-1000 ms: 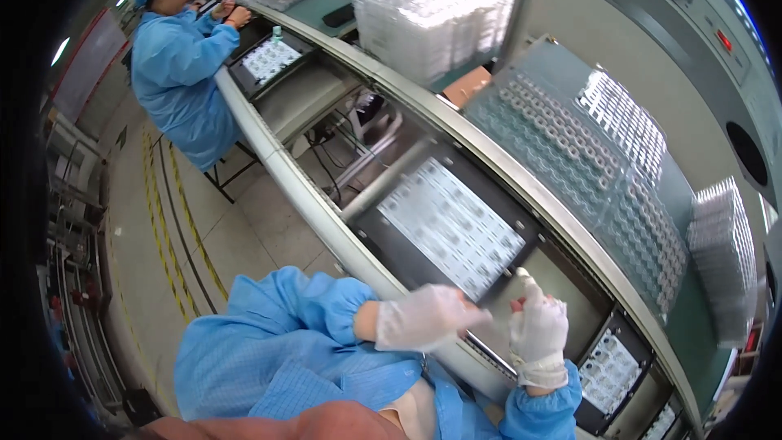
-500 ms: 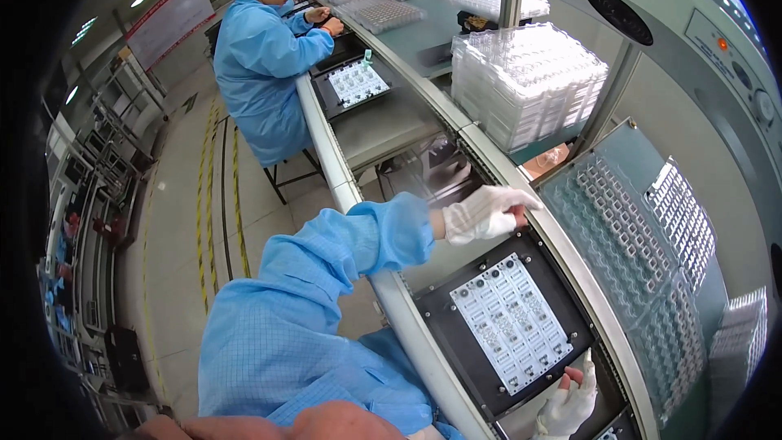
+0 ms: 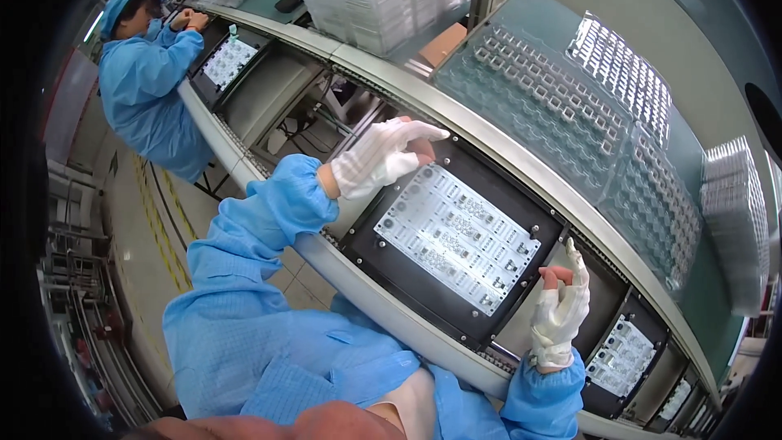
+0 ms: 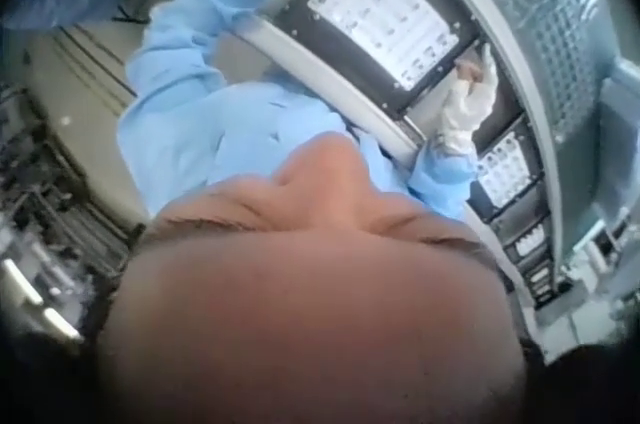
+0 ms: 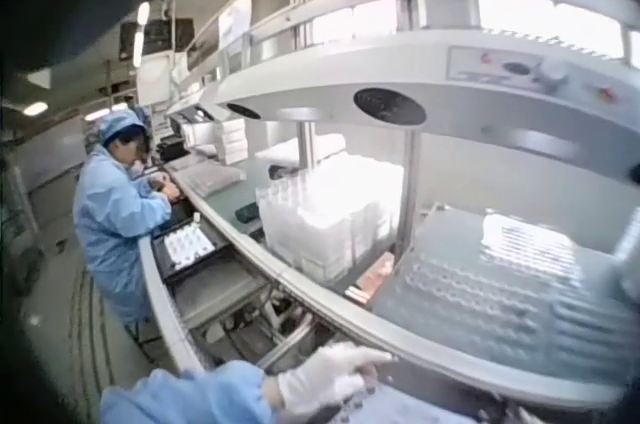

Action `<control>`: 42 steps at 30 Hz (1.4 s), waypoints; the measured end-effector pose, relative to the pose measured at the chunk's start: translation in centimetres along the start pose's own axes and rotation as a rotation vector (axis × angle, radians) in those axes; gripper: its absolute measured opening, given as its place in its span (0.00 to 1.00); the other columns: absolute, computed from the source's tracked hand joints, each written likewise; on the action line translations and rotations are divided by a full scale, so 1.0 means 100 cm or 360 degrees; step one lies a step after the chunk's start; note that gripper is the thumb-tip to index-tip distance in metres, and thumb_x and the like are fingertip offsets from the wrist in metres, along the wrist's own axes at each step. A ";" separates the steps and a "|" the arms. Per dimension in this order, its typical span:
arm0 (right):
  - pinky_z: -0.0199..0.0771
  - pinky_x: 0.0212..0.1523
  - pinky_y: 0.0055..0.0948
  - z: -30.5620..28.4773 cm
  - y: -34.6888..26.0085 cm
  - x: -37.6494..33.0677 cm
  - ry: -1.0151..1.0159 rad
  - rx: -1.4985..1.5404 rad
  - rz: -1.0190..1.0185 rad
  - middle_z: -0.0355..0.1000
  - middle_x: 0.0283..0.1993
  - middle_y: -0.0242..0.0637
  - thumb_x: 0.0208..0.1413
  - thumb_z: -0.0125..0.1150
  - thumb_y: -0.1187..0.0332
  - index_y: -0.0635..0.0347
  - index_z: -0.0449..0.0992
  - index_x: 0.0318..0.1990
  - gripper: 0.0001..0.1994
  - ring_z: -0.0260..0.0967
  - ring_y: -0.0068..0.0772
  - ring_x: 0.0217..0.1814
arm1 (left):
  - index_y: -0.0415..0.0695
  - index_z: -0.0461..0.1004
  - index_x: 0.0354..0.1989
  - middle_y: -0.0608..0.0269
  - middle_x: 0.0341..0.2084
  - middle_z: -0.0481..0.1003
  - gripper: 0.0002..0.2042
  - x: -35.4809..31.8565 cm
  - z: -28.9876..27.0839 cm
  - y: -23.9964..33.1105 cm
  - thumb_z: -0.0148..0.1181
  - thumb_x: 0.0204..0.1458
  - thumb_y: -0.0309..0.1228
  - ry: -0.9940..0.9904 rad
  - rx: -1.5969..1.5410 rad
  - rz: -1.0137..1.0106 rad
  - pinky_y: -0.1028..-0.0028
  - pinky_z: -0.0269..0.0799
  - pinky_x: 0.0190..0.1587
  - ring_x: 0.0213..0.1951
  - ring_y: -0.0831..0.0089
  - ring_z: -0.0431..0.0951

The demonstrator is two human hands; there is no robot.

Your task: Assembling small electronic components onto printed circuit boards on a factory production line.

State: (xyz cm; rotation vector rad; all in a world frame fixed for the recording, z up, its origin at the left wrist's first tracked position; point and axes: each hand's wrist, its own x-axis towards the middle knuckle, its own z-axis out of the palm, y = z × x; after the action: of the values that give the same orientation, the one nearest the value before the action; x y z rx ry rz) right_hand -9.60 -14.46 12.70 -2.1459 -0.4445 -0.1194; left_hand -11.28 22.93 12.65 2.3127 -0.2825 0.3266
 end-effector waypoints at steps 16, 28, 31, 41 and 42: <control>0.70 0.43 0.26 0.026 0.055 0.015 0.0026 0.0110 0.0013 0.73 0.33 0.35 0.62 0.58 0.72 0.63 0.64 0.68 0.26 0.68 0.25 0.34 | 0.42 0.78 0.49 0.57 0.31 0.81 0.16 0.016 0.023 -0.030 0.60 0.49 0.23 0.0107 -0.0246 -0.0142 0.66 0.78 0.43 0.37 0.64 0.82; 0.69 0.38 0.23 0.020 0.114 0.038 0.0213 0.0165 -0.0007 0.72 0.30 0.33 0.65 0.57 0.69 0.66 0.64 0.66 0.24 0.66 0.20 0.30 | 0.43 0.71 0.57 0.57 0.31 0.76 0.22 0.029 0.038 -0.058 0.57 0.52 0.27 0.0391 -0.0347 -0.0421 0.65 0.74 0.42 0.35 0.64 0.77; 0.69 0.37 0.23 0.017 0.119 0.035 0.0244 0.0132 0.0050 0.71 0.30 0.33 0.65 0.57 0.69 0.66 0.64 0.66 0.24 0.66 0.20 0.30 | 0.43 0.70 0.59 0.58 0.30 0.76 0.22 0.029 0.039 -0.062 0.55 0.53 0.28 0.0391 -0.0327 -0.0383 0.67 0.75 0.39 0.32 0.66 0.79; 0.64 0.30 0.21 0.012 0.101 0.037 0.0175 0.0180 0.0097 0.66 0.20 0.27 0.65 0.60 0.64 0.66 0.67 0.62 0.22 0.62 0.17 0.23 | 0.41 0.69 0.59 0.58 0.27 0.77 0.22 0.027 0.035 -0.051 0.53 0.53 0.28 0.0340 -0.0768 -0.0622 0.70 0.79 0.35 0.28 0.72 0.81; 0.63 0.29 0.21 0.011 0.090 0.038 0.0148 0.0116 0.0138 0.65 0.19 0.27 0.64 0.61 0.63 0.67 0.68 0.61 0.22 0.61 0.17 0.22 | 0.40 0.70 0.57 0.57 0.25 0.76 0.21 0.025 0.036 -0.050 0.55 0.53 0.27 0.0398 -0.0792 -0.0617 0.70 0.80 0.33 0.27 0.70 0.82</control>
State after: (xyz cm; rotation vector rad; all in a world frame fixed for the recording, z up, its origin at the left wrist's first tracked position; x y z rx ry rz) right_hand -2.96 -17.23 6.01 -2.0750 -0.2968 -0.1513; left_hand -6.84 23.48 7.65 1.7630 0.1925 0.3035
